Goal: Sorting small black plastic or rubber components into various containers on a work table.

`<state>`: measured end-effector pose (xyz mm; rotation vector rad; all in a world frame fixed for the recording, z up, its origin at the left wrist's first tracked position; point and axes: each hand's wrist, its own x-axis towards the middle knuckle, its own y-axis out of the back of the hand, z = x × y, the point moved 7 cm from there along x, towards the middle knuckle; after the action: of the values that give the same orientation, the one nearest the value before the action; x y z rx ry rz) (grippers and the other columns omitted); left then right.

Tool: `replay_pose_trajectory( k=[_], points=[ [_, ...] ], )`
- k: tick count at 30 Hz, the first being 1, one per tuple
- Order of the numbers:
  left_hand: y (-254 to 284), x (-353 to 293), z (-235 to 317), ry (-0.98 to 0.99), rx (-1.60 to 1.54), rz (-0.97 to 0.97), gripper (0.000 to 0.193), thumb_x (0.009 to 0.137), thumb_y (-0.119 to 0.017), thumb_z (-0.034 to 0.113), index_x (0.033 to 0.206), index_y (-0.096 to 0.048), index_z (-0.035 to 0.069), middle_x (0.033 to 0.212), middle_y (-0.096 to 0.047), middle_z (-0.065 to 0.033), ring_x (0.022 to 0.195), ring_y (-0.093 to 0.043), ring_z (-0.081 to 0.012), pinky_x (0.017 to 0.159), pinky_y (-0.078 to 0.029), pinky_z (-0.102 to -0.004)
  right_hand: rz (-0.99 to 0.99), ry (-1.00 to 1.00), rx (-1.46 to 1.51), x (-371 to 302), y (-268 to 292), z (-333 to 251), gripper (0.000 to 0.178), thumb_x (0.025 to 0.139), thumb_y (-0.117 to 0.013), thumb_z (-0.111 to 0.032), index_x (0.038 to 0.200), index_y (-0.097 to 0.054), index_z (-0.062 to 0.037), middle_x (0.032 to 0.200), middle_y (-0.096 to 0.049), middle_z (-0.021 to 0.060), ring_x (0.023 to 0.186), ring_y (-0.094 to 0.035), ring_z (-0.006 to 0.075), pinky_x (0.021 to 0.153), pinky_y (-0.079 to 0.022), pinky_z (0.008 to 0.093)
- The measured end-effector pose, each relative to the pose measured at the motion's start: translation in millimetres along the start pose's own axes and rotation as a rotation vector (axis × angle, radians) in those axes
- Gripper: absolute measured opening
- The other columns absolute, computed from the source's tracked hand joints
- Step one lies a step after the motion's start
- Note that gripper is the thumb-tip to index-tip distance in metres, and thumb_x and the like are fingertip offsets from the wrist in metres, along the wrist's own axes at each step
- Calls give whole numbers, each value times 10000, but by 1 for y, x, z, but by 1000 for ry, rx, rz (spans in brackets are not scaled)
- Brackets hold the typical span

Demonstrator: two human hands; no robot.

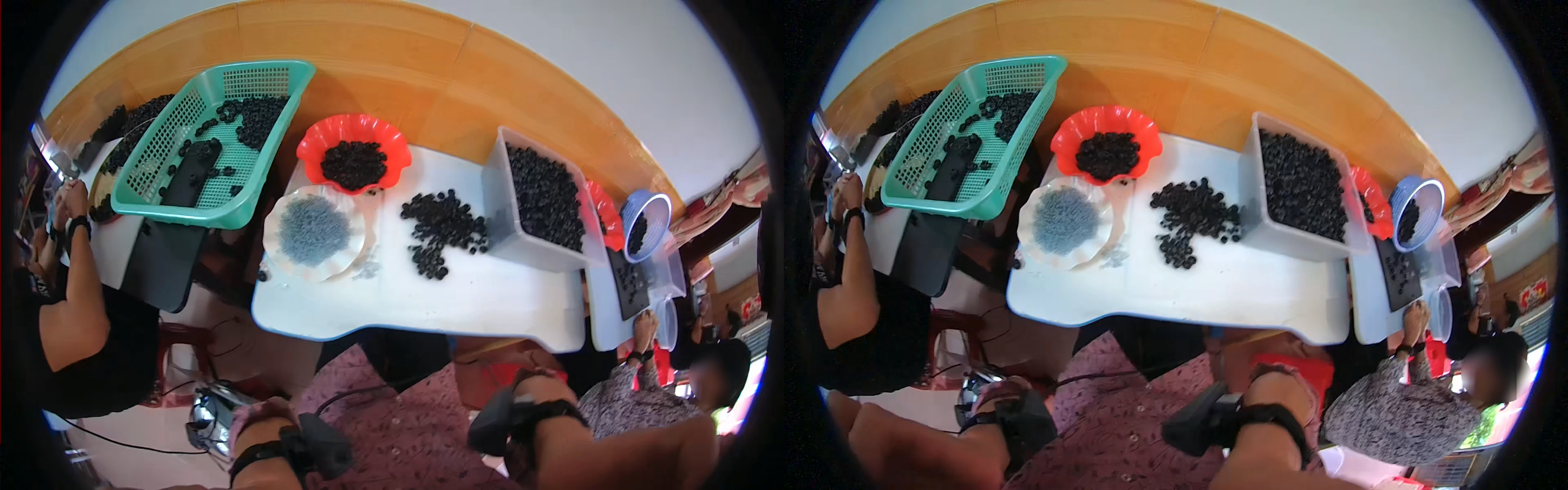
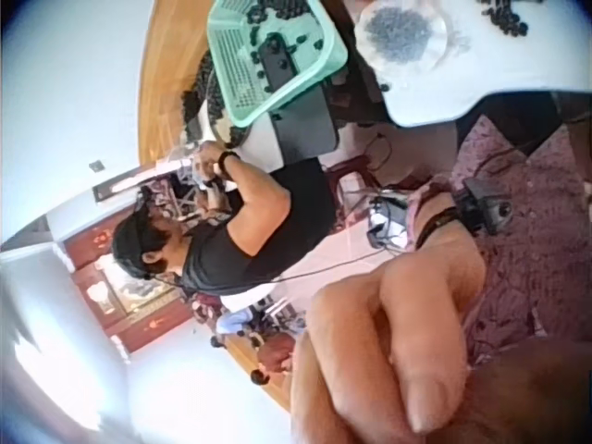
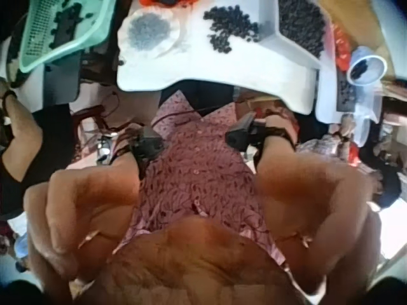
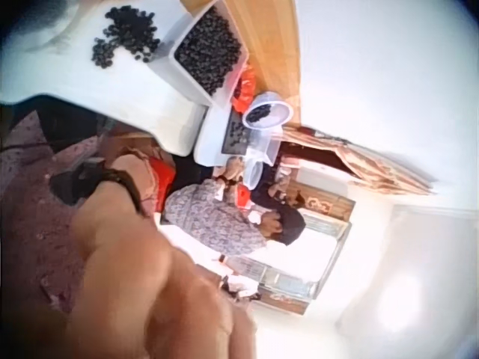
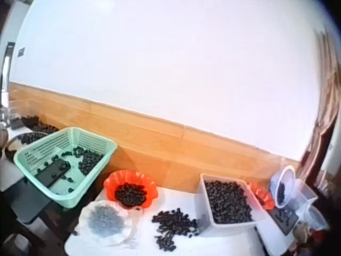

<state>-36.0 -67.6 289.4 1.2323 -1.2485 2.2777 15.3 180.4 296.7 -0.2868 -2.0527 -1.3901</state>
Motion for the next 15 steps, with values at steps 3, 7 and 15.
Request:
replay_pose_trajectory(
  k=[3,7,15],
  points=[
    [34,21,-24,119,144,-9,263,975,-461,221,996,-707,132,814,-554,-17,837,-510,-165,781,-422,-260,3,30,-55,8,8,2,145,829,-591,-109,839,-678,6,878,-629,92,682,-601,189,669,-486,348],
    [132,65,-37,276,356,-68,350,974,-407,303,1020,-687,98,820,-571,-34,820,-523,-179,765,-437,-287,59,52,-112,22,5,0,144,828,-593,-112,837,-676,5,875,-626,90,688,-600,189,670,-485,350],
    [453,156,41,681,918,-76,565,971,-300,466,1066,-648,31,833,-605,-69,787,-550,-207,734,-467,-341,73,41,-85,36,-30,-10,143,826,-596,-118,834,-672,3,868,-619,87,699,-597,190,672,-483,356]
  ],
)
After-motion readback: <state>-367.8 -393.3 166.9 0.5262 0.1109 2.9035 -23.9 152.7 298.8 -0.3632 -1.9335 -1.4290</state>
